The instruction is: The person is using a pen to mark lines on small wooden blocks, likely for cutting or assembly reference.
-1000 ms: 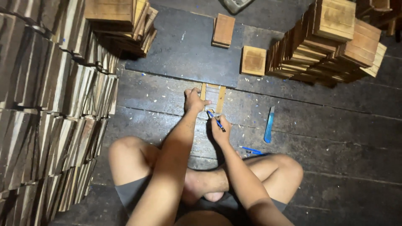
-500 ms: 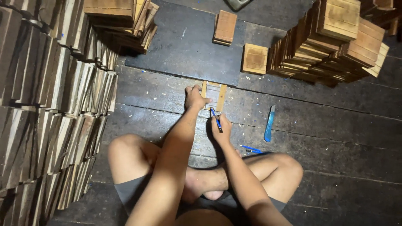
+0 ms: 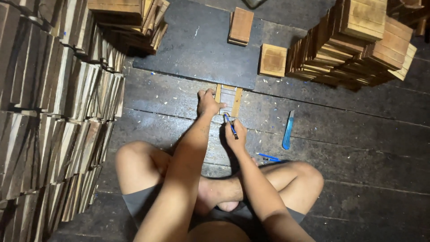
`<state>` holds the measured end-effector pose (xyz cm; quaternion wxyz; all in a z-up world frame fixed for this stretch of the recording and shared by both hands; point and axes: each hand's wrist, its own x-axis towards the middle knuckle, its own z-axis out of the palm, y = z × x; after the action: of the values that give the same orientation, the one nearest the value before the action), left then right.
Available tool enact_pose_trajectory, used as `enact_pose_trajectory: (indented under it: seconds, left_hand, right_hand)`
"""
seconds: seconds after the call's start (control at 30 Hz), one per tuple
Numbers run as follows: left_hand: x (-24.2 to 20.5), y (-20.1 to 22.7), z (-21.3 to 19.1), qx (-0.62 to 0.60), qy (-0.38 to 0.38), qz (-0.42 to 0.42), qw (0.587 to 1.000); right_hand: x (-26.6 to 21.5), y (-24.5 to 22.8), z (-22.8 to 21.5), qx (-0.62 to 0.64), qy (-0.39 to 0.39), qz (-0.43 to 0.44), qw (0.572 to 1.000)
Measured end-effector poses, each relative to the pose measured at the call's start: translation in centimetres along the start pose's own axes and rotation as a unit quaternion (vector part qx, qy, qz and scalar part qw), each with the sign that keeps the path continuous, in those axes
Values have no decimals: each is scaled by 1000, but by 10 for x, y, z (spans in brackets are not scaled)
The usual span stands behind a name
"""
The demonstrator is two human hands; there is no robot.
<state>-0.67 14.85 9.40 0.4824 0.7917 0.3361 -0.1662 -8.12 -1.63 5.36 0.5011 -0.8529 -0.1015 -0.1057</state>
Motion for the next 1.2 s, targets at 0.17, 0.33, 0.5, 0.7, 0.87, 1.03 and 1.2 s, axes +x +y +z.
enact_pose_trajectory:
  seconds: [0.17, 0.33, 0.5, 0.7, 0.87, 1.03, 1.2]
  left_hand:
    - [7, -5, 6, 1, -3, -3, 1000]
    - [10, -5, 3, 6, -2, 0, 1000]
    - [5, -2, 2, 3, -2, 4, 1000]
    - [8, -2, 4, 7, 3, 8, 1000]
    - [7, -4, 4, 13, -1, 5, 1000]
    - [11, -4, 3, 12, -2, 5, 1000]
    - [9, -2, 3, 15, -3, -3, 1000]
  right_hand:
    - [0, -2, -5, -13, 4, 3, 1000]
    - [-4, 9, -8, -19, 8, 2, 1000]
    - [-5, 1, -10, -48, -5, 4, 999]
    - [-3, 0, -7, -56, -18, -33, 998]
    - [-10, 10, -11, -84, -14, -25, 996]
    - [-6, 14, -6, -83, -13, -51, 995]
    - [-1, 7, -15, -79, -49, -54, 994]
